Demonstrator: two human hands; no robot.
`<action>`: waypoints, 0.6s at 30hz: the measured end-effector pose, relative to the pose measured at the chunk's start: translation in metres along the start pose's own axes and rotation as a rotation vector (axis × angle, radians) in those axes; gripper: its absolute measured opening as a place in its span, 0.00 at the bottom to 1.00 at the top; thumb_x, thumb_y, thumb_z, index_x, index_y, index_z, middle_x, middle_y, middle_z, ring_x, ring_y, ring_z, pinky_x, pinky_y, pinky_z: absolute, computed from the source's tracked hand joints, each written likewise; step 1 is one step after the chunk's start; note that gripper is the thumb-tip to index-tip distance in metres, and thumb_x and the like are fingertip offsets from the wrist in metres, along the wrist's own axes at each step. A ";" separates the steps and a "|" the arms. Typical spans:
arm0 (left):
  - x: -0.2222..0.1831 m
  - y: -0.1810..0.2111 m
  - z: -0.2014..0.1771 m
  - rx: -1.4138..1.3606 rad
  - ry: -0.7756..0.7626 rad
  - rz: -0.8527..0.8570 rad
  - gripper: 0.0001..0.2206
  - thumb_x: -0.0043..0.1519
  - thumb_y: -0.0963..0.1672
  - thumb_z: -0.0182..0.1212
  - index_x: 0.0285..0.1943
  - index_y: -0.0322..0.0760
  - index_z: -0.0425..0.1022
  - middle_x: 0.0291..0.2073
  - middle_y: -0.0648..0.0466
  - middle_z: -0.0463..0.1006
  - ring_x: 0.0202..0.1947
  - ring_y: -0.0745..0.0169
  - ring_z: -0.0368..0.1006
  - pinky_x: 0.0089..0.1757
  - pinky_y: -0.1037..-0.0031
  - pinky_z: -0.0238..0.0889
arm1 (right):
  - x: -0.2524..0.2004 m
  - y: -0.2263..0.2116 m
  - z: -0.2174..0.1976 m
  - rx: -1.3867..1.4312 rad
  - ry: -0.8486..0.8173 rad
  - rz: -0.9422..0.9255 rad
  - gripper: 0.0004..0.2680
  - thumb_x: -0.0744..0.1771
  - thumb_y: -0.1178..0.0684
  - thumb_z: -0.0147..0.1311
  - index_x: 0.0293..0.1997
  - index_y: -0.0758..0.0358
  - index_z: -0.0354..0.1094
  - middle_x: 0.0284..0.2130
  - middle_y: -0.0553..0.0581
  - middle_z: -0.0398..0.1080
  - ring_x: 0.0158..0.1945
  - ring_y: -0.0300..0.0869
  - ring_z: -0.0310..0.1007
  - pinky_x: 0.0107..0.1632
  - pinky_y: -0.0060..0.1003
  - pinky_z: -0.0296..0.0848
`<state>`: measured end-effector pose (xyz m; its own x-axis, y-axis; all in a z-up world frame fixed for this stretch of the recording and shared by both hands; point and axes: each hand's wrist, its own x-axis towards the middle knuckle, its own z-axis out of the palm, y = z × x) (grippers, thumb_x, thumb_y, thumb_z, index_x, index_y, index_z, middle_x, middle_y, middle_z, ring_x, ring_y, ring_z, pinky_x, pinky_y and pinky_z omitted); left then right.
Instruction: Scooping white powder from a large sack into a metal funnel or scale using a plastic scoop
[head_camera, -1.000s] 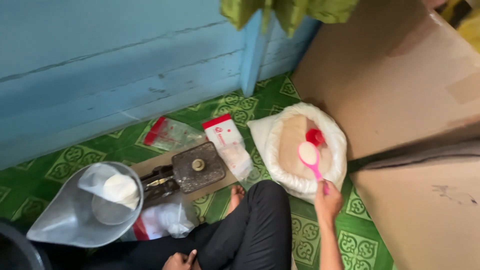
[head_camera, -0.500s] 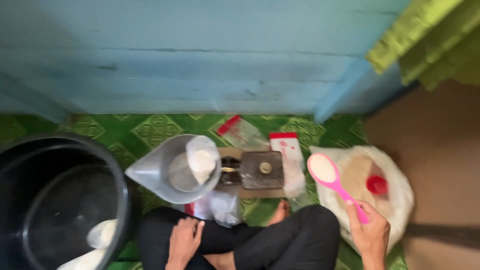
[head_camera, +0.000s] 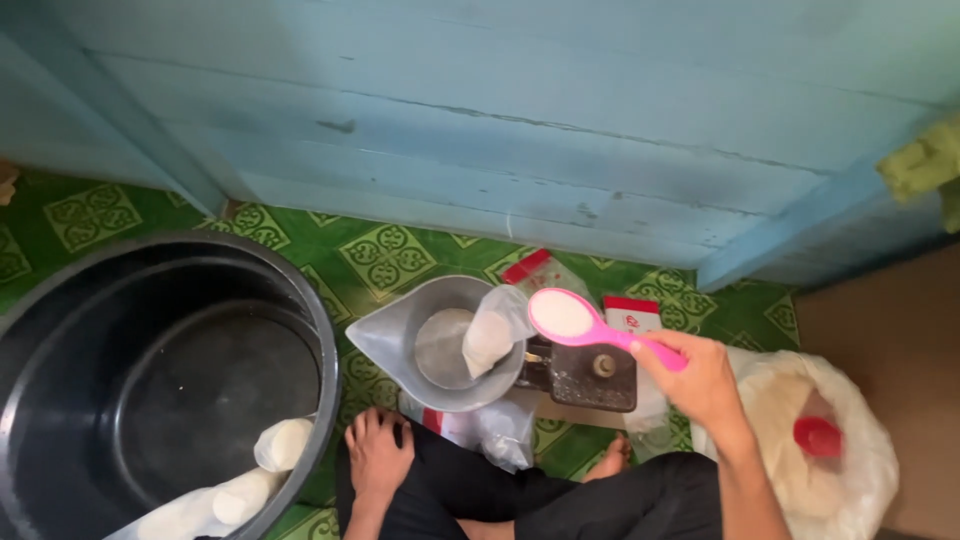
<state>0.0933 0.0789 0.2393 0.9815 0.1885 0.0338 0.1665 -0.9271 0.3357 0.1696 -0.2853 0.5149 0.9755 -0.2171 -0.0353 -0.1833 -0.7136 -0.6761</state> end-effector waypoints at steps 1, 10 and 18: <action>0.000 -0.001 0.001 -0.002 -0.001 -0.006 0.10 0.52 0.48 0.57 0.37 0.43 0.77 0.42 0.52 0.71 0.47 0.53 0.64 0.54 0.63 0.54 | 0.009 -0.001 0.001 -0.003 -0.005 -0.003 0.11 0.59 0.52 0.61 0.41 0.66 0.77 0.26 0.55 0.79 0.25 0.39 0.69 0.32 0.31 0.69; 0.006 -0.001 0.001 -0.066 0.022 -0.006 0.09 0.52 0.48 0.57 0.35 0.42 0.77 0.42 0.53 0.72 0.46 0.53 0.65 0.53 0.62 0.55 | 0.063 -0.034 0.002 -0.154 -0.157 -0.098 0.12 0.58 0.50 0.63 0.38 0.66 0.77 0.24 0.54 0.80 0.23 0.39 0.68 0.31 0.30 0.69; 0.009 -0.002 0.006 -0.079 0.037 -0.014 0.08 0.51 0.47 0.57 0.34 0.42 0.77 0.41 0.53 0.72 0.45 0.51 0.65 0.52 0.62 0.56 | 0.090 -0.041 0.007 -0.271 -0.241 -0.164 0.10 0.56 0.53 0.63 0.37 0.62 0.78 0.16 0.54 0.74 0.18 0.40 0.60 0.25 0.33 0.63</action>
<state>0.1024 0.0803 0.2338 0.9746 0.2150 0.0631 0.1711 -0.8960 0.4098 0.2656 -0.2709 0.5346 0.9891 0.0542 -0.1367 -0.0165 -0.8829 -0.4692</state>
